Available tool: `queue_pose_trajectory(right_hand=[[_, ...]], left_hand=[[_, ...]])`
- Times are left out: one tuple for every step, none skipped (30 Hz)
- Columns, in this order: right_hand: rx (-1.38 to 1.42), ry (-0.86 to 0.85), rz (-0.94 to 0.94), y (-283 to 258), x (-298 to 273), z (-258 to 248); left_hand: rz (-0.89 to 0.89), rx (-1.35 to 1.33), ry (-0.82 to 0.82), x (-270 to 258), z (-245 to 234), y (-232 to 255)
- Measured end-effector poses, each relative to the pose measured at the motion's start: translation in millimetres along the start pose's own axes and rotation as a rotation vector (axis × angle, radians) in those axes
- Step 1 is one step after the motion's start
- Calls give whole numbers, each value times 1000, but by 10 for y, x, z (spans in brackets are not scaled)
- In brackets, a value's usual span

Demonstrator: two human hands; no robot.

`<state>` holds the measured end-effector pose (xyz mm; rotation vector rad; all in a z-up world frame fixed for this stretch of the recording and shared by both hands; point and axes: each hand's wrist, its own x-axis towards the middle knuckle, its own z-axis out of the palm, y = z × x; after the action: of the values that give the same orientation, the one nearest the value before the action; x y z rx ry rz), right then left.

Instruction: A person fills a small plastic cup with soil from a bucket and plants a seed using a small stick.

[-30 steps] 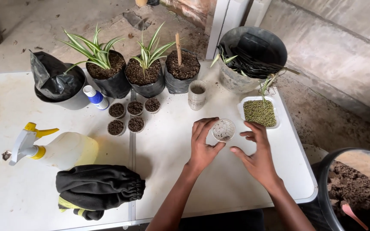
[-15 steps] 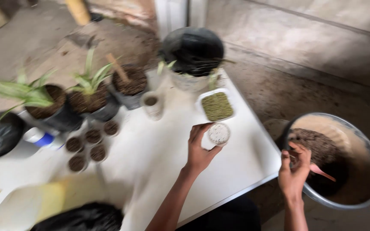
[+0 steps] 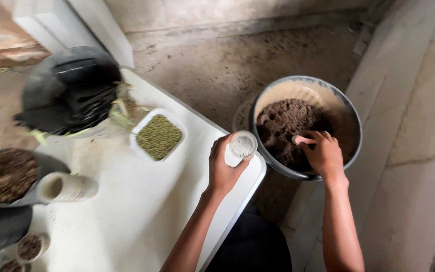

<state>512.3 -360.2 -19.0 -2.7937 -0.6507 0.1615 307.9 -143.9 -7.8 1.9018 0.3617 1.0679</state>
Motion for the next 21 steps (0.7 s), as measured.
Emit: queue_pose_trajectory(right_hand=[[-2,-4,28,105,119,101],[-83,-57,15,201,249,197],[-163,-112,1,290,368,292],[-164,-116,14,464,496,422],[-253,-126,19,630,610,546],[-340,-131,17,769,770,658],[-339,-129,22,787,807,641],[-355,-165,40,828,824,611],[-370,-201,58,866,839,581],[-371,-198,68,902,851,603],[-396,-214,77,933,860,626],[-420,-230,82,953,882,652],[-421,-226,89,919,906,635],[-426,-255,91,886,913,621],[-431,-284,92,854,920,602],[-428,-276,103,839,927,605],[-439,-295,88,819,934,607],[-452,-310,71,789,965,601],[-451,-301,78,801,974,590],[-423,-293,66,804,963,605],[-395,-286,54,802,950,628]], left_hand=[[-6,-13,-25,28,127,-27],[-6,-45,-32,58,245,-52],[-7,-77,-38,85,350,-72],[-11,-83,-49,92,444,-97],[-6,-90,-54,97,525,-114],[7,-94,-51,135,600,-134],[9,-97,-55,162,650,-148],[10,-83,-80,183,715,-155],[12,-70,-105,203,777,-160],[15,-77,-111,225,854,-165],[22,-53,-155,244,926,-168],[31,-26,-196,267,992,-175],[35,-31,-199,292,1059,-205],[19,-7,-218,314,1122,-229],[4,18,-238,335,1185,-247],[13,11,-244,352,1190,-240],[-24,10,-256,372,1192,-233],[-60,10,-263,406,1194,-229],[-50,4,-266,437,1218,-227],[-71,27,-272,434,1220,-231],[-92,50,-277,428,1218,-242]])
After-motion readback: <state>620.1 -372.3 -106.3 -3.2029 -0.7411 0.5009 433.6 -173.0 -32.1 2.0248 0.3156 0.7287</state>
